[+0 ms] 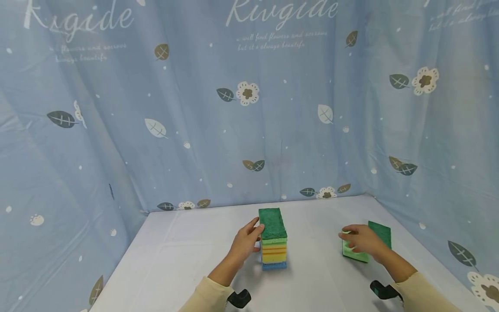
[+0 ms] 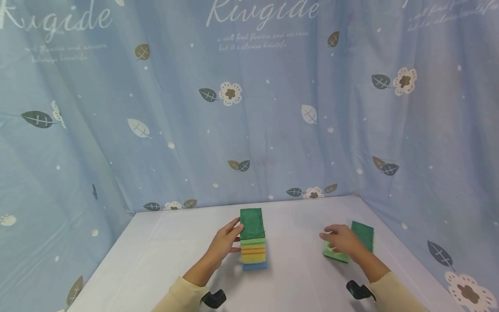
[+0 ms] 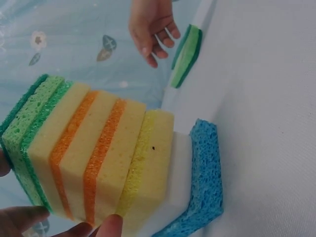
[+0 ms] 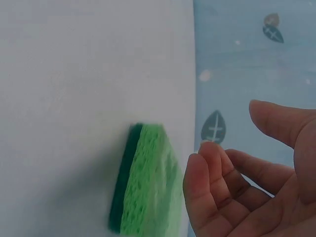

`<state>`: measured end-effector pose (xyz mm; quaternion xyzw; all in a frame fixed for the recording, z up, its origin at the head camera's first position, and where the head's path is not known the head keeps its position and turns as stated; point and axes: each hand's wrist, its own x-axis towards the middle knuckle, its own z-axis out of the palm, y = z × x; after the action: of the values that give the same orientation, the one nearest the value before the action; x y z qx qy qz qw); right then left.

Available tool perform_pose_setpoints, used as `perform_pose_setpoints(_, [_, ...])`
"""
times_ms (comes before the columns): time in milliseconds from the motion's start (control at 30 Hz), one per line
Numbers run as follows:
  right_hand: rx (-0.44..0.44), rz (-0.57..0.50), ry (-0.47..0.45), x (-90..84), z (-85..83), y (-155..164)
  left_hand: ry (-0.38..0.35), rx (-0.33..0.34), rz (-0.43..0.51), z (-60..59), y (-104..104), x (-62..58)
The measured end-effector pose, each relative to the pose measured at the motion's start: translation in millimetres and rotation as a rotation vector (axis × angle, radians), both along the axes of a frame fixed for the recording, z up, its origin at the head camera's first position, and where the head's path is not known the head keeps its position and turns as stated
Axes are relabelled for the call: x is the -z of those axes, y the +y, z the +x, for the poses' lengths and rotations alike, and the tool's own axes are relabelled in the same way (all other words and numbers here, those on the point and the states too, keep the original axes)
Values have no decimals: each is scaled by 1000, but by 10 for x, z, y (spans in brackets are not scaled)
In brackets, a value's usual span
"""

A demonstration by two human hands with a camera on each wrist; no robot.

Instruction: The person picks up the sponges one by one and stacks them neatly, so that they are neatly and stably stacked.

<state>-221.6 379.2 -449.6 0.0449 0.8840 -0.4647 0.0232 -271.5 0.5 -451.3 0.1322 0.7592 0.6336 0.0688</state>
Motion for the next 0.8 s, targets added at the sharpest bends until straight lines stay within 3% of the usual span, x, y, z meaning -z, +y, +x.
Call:
perform_pose_setpoints(633, [46,57,-37,87,0,463,-18,-2,11,15,-3,-10])
perform_pose_setpoints(800, [55,140,-43,115,-31,512,-19,-9,12,21,-1,-26])
